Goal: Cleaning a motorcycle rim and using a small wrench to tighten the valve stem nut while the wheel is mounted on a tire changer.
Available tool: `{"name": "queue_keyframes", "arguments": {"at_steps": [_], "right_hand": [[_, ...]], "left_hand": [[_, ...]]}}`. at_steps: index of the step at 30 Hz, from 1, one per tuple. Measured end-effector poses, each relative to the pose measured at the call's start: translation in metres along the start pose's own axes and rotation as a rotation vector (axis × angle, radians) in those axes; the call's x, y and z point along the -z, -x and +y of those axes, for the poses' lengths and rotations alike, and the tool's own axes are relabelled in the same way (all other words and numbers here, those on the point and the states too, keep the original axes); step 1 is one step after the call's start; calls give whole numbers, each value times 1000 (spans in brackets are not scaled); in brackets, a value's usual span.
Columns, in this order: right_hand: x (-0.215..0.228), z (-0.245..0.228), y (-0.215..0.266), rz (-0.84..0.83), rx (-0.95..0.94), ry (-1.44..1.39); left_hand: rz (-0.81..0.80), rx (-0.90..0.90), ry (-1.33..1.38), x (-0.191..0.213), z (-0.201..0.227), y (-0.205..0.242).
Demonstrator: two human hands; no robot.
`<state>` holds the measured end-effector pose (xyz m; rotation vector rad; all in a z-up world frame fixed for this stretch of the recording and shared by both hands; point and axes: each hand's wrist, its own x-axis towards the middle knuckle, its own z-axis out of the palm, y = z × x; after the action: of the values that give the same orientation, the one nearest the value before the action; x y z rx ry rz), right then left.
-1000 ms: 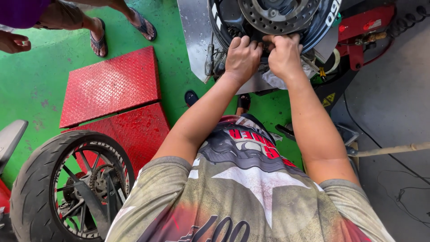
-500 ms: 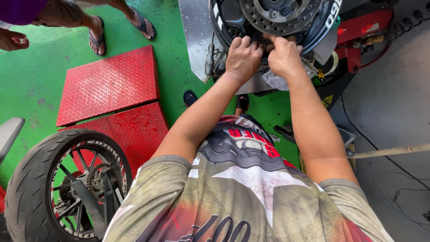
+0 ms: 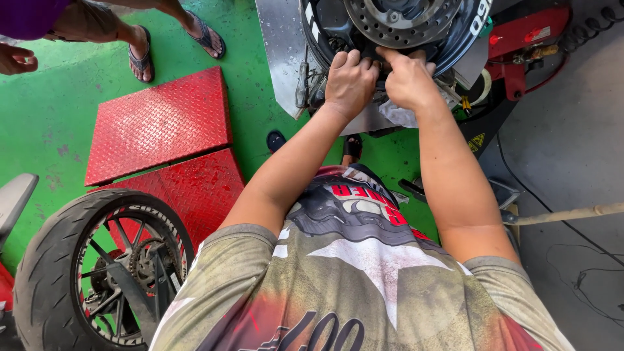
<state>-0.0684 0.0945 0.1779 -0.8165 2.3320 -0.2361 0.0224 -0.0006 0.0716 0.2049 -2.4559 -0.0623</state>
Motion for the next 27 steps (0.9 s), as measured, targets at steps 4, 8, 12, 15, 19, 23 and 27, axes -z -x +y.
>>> {"name": "queue_keyframes", "arguments": {"at_steps": [4, 8, 12, 15, 19, 23, 27], "right_hand": [[-7, 11, -4, 62, -29, -111], [-8, 11, -3, 67, 24, -33], [-5, 4, -7, -48, -44, -24], [-14, 14, -11, 70, -28, -90], [-22, 21, -12, 182, 23, -65], [-16, 10, -14, 46, 11, 18], [-35, 20, -35, 95, -67, 2]], "left_hand": [[11, 10, 1, -2, 0, 1], [-2, 3, 3, 1, 1, -1], [-18, 5, 5, -1, 1, 1], [20, -7, 12, 3, 1, -1], [4, -14, 22, 8, 0, -4], [16, -25, 16, 11, 0, -4], [36, -39, 7, 20, 1, -10]]}}
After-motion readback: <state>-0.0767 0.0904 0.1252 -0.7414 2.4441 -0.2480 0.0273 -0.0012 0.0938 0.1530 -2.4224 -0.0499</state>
